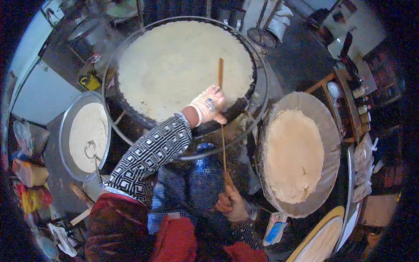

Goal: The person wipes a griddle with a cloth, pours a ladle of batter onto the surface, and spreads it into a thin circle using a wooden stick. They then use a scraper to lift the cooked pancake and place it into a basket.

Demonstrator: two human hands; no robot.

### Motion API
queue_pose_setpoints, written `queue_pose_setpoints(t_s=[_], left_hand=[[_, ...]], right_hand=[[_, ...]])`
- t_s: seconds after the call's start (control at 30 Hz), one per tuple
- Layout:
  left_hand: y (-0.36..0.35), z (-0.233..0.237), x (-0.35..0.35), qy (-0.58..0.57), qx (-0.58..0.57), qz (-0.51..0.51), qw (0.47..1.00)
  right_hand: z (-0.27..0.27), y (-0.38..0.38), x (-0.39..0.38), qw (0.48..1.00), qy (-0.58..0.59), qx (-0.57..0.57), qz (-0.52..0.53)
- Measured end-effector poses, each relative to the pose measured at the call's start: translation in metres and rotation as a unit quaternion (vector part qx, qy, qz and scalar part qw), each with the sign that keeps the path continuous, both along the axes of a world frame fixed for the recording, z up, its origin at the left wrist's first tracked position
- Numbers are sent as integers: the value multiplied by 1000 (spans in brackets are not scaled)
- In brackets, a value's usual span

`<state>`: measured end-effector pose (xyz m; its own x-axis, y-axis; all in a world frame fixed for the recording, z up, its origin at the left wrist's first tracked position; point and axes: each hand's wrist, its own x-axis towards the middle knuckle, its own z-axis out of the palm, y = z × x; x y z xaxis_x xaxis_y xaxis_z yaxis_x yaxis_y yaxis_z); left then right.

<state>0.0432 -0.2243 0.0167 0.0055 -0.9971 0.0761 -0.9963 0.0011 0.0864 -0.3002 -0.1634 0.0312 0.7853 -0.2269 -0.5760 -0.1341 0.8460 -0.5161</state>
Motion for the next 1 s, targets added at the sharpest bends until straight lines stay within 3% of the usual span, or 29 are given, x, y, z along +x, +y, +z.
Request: queue_pose_setpoints(t_s=[0.07, 0.2, 0.3, 0.37, 0.4, 0.47, 0.53, 0.6, 0.63, 0.67, 0.8, 0.87, 1.0], left_hand=[[31, -13, 23, -52, -112, 36, 992], [110, 5, 59, -43, -59, 125, 989], [178, -8, 90, -78, -66, 181, 978], [223, 1, 94, -75, -45, 233, 968], [244, -1, 98, -70, -45, 253, 964], [283, -1, 90, -56, -82, 280, 955], [312, 7, 71, -4, -166, 312, 935], [334, 1, 66, -50, -159, 286, 944], [344, -19, 70, -65, -82, 255, 961], [347, -34, 69, -77, -4, 220, 973], [336, -53, 57, -87, 17, 249, 964], [327, -53, 40, -106, 21, 267, 958], [297, -44, -9, -69, 34, 306, 949]], right_hand=[[-2, -2, 15, 991, -25, 130, 26], [2, 16, 55, 986, -35, 146, 67], [4, 31, 92, 981, -58, 64, 173], [-2, 42, 110, 956, -37, -126, 262], [-3, 51, 117, 956, -38, -126, 263], [-5, 62, 128, 925, 6, -254, 282], [0, 64, 124, 922, 12, -267, 280], [-11, 65, 111, 913, -14, -368, 178], [-16, 62, 111, 931, 11, -324, 169], [-15, 65, 112, 930, 18, -324, 173], [3, 73, 121, 915, 17, -315, 252], [3, 67, 104, 929, -8, -324, 181], [-1, 38, 42, 906, 66, -398, 130]])
